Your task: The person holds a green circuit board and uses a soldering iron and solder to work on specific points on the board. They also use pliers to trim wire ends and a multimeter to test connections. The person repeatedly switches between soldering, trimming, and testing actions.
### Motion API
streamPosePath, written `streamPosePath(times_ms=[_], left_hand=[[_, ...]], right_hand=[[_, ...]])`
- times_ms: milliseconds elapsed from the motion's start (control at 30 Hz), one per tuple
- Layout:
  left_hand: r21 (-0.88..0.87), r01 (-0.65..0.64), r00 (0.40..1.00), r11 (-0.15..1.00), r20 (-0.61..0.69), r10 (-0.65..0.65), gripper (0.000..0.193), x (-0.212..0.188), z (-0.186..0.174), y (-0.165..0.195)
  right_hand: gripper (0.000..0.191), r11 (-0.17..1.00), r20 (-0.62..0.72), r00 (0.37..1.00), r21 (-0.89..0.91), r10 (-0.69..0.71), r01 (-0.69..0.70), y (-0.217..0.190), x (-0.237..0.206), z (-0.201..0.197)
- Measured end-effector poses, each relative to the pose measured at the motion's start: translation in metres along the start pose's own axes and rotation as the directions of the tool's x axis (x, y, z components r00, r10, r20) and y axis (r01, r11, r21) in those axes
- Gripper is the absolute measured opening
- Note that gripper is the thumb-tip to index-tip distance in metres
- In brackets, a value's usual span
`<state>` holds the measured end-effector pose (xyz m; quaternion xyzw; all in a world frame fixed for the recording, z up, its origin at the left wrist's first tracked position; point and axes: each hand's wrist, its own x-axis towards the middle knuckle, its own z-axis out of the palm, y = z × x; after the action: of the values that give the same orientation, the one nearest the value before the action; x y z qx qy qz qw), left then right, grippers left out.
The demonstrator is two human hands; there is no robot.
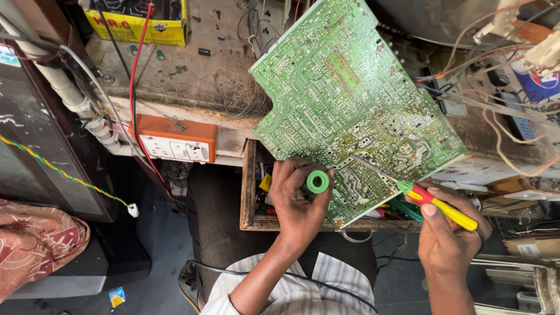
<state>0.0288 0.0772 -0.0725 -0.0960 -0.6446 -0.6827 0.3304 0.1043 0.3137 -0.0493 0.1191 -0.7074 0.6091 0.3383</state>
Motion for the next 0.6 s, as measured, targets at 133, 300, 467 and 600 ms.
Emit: streamPosePath(times_ms=[133,300,467,600], left_hand=[[-0.009,0.002,1.0,1.0,0.004,-0.002,0.013,-0.001,-0.001,0.002],[-0.003,0.003,1.0,1.0,-0.002,-0.003,0.013,0.0,0.003,0.005],[-0.001,0.002,1.0,1.0,-0.013,-0.002,0.012,-0.002,0.004,0.011],[-0.004,-0.015,1.0,1.0,-0.014,0.015,0.013,-0.002,0.005,0.017]], right_hand=[[0.017,1.0,-0.013,1.0,0.019,0.012,-0.011,0.001,0.0,-0.002],[0.017,0.999,-0.018,1.0,0.042,0.011,-0.01,0.001,0.0,-0.005],[0.019,0.997,-0.014,0.999,0.068,0.031,-0.03,0.0,0.002,-0.013],[0.019,0.979,-0.015,0.999,0.198,0.053,-0.048,0.002,0.001,-0.035]])
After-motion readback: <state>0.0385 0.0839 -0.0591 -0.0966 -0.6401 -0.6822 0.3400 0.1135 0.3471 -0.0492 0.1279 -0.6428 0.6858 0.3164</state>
